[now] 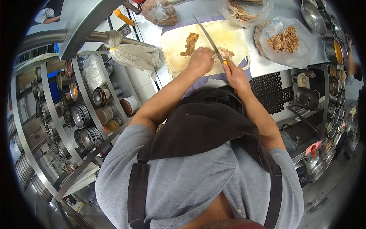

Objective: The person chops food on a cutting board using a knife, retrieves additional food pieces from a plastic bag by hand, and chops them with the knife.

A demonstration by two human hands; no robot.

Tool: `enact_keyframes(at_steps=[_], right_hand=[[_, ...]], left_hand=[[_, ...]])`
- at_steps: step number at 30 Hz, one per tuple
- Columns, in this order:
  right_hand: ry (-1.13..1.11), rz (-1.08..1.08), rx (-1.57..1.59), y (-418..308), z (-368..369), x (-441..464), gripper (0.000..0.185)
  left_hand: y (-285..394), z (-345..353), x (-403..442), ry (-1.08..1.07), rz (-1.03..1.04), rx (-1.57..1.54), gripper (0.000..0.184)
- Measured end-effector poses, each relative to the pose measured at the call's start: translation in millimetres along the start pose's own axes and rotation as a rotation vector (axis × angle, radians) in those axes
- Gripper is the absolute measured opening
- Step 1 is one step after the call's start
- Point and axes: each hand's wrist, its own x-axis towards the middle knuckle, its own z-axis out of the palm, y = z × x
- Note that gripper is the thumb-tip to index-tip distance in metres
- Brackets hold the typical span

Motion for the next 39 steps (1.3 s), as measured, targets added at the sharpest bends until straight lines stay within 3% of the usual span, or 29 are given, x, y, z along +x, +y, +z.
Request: enact_keyframes(at_steps=[4,5,7,9,12,16,22,31,39], right_hand=[[-0.043,0.068,0.1,5,-1,-12,0.032],[-0.083,0.07,0.113,9,-2,-13,0.033],[-0.148,0.159,0.177,7,-8,-15,0.033],[-0.219,0.239,0.241,4,-13,-12,0.034],[-0.133,0.314,0.306,9,-17,-5,0.035],[-0.053,0.199,0.043,16,-26,9,0.038],[-0.074,0.135,0.006,0,-31,-13,0.038],[-0.054,0.003,-0.08,4,-23,-24,0.034],[-0.052,-0.034,-0.086,-1,-5,3,0.03]], left_hand=[[-19,-28,4,0.217,-0.167,0.049,0.024],[-25,-35,6,0.22,-0.165,0.049,0.024],[-35,-44,7,0.094,-0.435,0.235,0.029],[-40,-43,5,0.064,-0.44,0.295,0.03],[-34,-38,5,0.013,-0.257,0.154,0.026],[-25,-21,0,-0.113,-0.063,0.198,0.026],[3,-24,-1,-0.03,-0.062,0.158,0.022],[-6,4,7,0.068,-0.036,0.029,0.014],[-9,3,6,0.034,-0.001,-0.001,0.015]])
